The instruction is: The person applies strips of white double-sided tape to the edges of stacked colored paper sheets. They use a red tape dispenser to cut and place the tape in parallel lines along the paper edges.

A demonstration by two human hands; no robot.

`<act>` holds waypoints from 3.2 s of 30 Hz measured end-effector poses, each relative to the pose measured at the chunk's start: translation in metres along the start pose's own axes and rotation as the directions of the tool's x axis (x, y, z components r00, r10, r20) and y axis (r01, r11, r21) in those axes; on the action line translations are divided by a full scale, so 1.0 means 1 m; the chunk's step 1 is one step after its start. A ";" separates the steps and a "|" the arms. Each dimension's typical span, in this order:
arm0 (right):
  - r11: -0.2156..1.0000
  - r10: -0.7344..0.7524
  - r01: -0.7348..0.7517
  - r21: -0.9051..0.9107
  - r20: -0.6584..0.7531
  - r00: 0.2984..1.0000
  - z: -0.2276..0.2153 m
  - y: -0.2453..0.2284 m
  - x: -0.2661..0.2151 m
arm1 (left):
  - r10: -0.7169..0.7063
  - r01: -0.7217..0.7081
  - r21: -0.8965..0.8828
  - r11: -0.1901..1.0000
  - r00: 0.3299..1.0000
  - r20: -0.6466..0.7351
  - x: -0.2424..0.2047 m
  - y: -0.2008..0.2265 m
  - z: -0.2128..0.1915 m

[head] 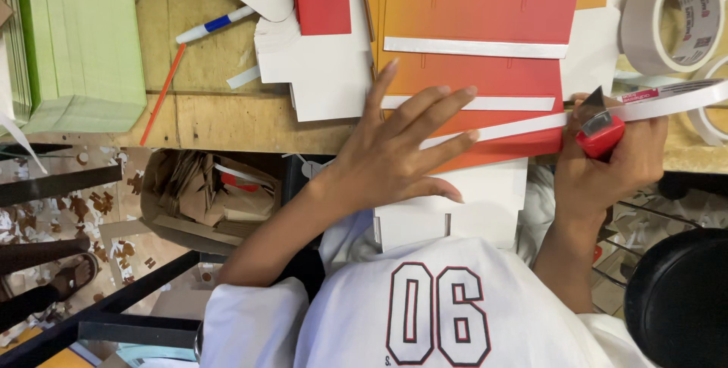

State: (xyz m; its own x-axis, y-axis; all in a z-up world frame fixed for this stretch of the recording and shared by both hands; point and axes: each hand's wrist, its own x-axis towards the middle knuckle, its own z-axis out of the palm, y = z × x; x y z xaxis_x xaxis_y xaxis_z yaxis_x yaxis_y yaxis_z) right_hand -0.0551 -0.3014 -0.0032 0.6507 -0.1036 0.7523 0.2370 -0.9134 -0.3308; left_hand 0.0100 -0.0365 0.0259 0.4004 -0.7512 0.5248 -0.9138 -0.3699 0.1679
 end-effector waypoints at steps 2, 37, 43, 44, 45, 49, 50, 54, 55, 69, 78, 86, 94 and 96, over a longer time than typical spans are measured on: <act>1.000 0.013 -0.013 0.001 0.009 1.000 -0.002 -0.004 0.003 | 0.034 -0.035 0.016 0.999 0.997 0.071 0.024 0.005 0.003; 0.713 0.374 0.315 -0.626 0.721 0.583 -0.097 -0.010 0.011 | -0.418 0.353 -0.921 0.166 0.871 0.258 0.093 0.013 0.022; 0.843 0.399 -0.009 -0.538 0.613 0.682 -0.126 0.039 -0.017 | -0.498 0.272 -0.952 0.141 0.850 0.169 0.093 0.010 0.024; 0.894 0.404 -0.190 -0.407 0.543 0.736 -0.129 0.024 -0.013 | -0.467 0.269 -0.949 0.163 0.868 0.166 0.092 0.011 0.023; 0.905 0.426 -0.352 -0.240 0.466 0.776 -0.132 0.009 -0.010 | -0.436 0.265 -0.947 0.184 0.885 0.163 0.092 0.012 0.023; 0.730 0.570 -0.635 0.253 0.287 0.770 -0.072 -0.044 0.018 | -0.260 0.100 -0.832 0.545 0.964 -0.055 0.101 0.022 0.029; 0.683 0.566 -0.611 0.400 0.240 0.789 -0.059 -0.042 0.019 | -0.087 0.025 -0.731 0.682 0.995 -0.047 0.102 0.028 0.028; 0.364 0.765 -0.518 0.774 0.069 0.641 -0.037 -0.042 0.021 | 0.152 -0.098 -0.567 0.818 0.987 0.048 0.118 0.033 0.019; 0.362 0.766 -0.519 0.774 0.070 0.639 -0.037 -0.033 0.014 | 0.152 -0.097 -0.568 0.817 0.987 0.050 0.117 0.023 0.024; 0.558 0.785 -0.444 0.701 -0.273 0.555 -0.044 0.005 -0.021 | 0.343 -0.347 -0.155 0.925 0.938 -0.053 0.120 -0.022 0.045; 0.642 0.710 -0.430 0.635 -0.280 0.646 -0.050 0.018 -0.025 | 0.360 -0.362 -0.101 0.927 0.932 -0.036 0.125 -0.015 0.037; 0.935 0.319 -0.331 0.124 0.106 0.942 -0.031 -0.010 0.001 | 0.284 -0.255 0.223 0.941 0.952 -0.112 0.116 0.014 0.011; 0.950 0.285 -0.303 0.073 0.193 0.939 0.003 -0.004 -0.004 | -0.083 0.070 0.432 0.899 0.996 0.012 0.063 0.026 -0.006; 0.966 0.233 -0.247 0.080 0.152 0.960 0.004 0.001 -0.006 | -0.020 0.053 0.256 0.965 0.991 -0.130 0.053 0.014 0.014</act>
State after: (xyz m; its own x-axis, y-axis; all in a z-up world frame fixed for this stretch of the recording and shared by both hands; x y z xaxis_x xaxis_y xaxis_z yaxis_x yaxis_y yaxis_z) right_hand -0.0553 -0.3004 -0.0104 0.7898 -0.2530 0.5588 0.1260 -0.8247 -0.5513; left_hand 0.0193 -0.0891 0.0441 0.4064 -0.6663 0.6252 -0.8432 -0.5370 -0.0242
